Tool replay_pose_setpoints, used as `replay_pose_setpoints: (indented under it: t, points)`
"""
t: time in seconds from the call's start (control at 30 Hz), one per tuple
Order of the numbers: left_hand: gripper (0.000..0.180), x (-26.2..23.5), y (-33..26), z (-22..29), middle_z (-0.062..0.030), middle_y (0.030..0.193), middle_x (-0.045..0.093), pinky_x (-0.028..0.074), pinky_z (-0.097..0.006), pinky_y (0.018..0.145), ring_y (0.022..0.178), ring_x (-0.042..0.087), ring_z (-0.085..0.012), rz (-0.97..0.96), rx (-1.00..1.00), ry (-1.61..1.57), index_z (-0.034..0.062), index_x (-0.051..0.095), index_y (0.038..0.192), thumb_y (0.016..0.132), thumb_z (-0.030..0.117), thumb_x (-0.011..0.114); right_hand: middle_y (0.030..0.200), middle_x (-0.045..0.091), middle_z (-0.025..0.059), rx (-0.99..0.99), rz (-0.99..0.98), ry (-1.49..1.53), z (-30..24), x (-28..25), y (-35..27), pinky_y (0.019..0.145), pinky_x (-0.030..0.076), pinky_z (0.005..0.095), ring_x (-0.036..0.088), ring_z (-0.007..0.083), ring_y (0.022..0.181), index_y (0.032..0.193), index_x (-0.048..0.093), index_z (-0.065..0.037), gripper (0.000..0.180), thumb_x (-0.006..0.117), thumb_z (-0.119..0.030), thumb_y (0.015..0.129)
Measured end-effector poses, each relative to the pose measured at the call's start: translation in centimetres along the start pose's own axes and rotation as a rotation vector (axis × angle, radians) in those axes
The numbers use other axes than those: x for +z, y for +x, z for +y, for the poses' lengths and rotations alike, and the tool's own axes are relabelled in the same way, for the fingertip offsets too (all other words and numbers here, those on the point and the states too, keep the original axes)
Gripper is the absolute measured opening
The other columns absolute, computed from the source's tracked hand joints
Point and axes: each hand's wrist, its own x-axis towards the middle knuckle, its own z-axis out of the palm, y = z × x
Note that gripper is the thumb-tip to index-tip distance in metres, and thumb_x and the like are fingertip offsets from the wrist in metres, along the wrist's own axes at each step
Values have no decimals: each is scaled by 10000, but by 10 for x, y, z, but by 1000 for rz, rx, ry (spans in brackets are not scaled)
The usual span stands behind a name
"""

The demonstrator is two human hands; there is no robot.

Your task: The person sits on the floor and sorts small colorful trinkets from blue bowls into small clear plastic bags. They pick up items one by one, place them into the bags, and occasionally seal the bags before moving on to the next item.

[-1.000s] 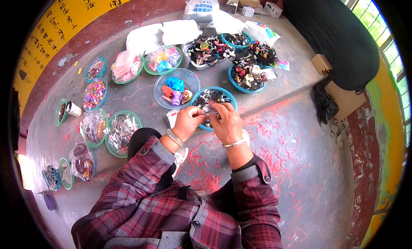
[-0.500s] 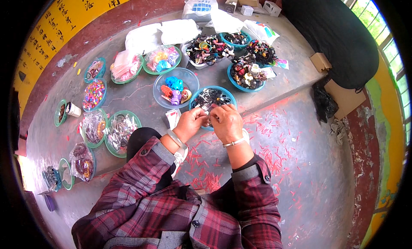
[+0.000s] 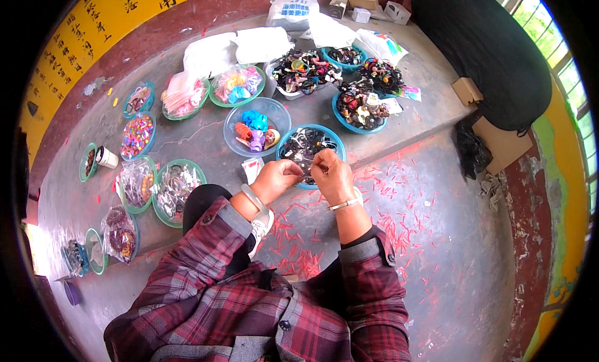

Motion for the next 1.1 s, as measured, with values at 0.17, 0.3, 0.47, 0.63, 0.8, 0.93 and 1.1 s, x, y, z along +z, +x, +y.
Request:
replay_pose_setpoints:
  t: [0.17,0.3,0.47,0.63,0.8,0.93,1.1]
  points:
    - [152,-2,-4,18,-22,788,627,420,-214,503,670,567,-76,-64,-214,-112,22,614,862,741,115,617,745,615,65,33,-95,8,-15,-4,-1,619,455,228,591,117,725,965,518,-27,263,568,-2,708]
    - [164,-3,-4,18,-2,796,628,380,-191,458,663,549,-58,-160,-270,-313,64,619,893,752,148,607,733,628,88,36,-144,77,-7,-5,1,690,450,250,586,109,768,1067,462,-50,374,533,-5,703]
    - [228,-9,-5,25,-1,827,625,358,-176,460,705,550,-54,-154,-326,-434,56,598,960,760,167,604,753,635,77,-53,-136,46,-18,-9,-1,809,415,267,577,117,812,1182,392,-52,485,484,14,710]
    - [246,-13,-4,28,-20,884,618,397,-175,534,775,568,-79,-212,-297,-479,37,581,993,769,136,592,767,638,66,-5,-206,92,-7,-13,1,856,393,272,579,116,818,1219,370,-44,527,457,25,703]
    - [249,-8,-4,19,-77,999,581,461,-254,753,892,571,-144,-241,-236,-587,8,550,1029,781,26,532,760,636,87,-119,-215,-27,-8,-12,1,778,433,294,603,168,750,1217,375,-45,532,466,21,697]
    - [270,-4,-3,16,-95,1023,565,457,-296,829,929,563,-170,-289,-198,-659,-18,520,1051,782,-28,498,764,626,121,-230,-207,-225,-15,-8,-3,670,466,329,608,251,711,1217,377,-81,547,475,30,691]
    - [255,1,1,6,-93,975,580,454,-290,832,901,576,-176,-181,-294,-710,-24,519,1034,784,-44,472,756,612,120,-184,-195,-298,-22,-5,-5,633,471,346,596,288,716,1188,393,-107,542,472,53,676]
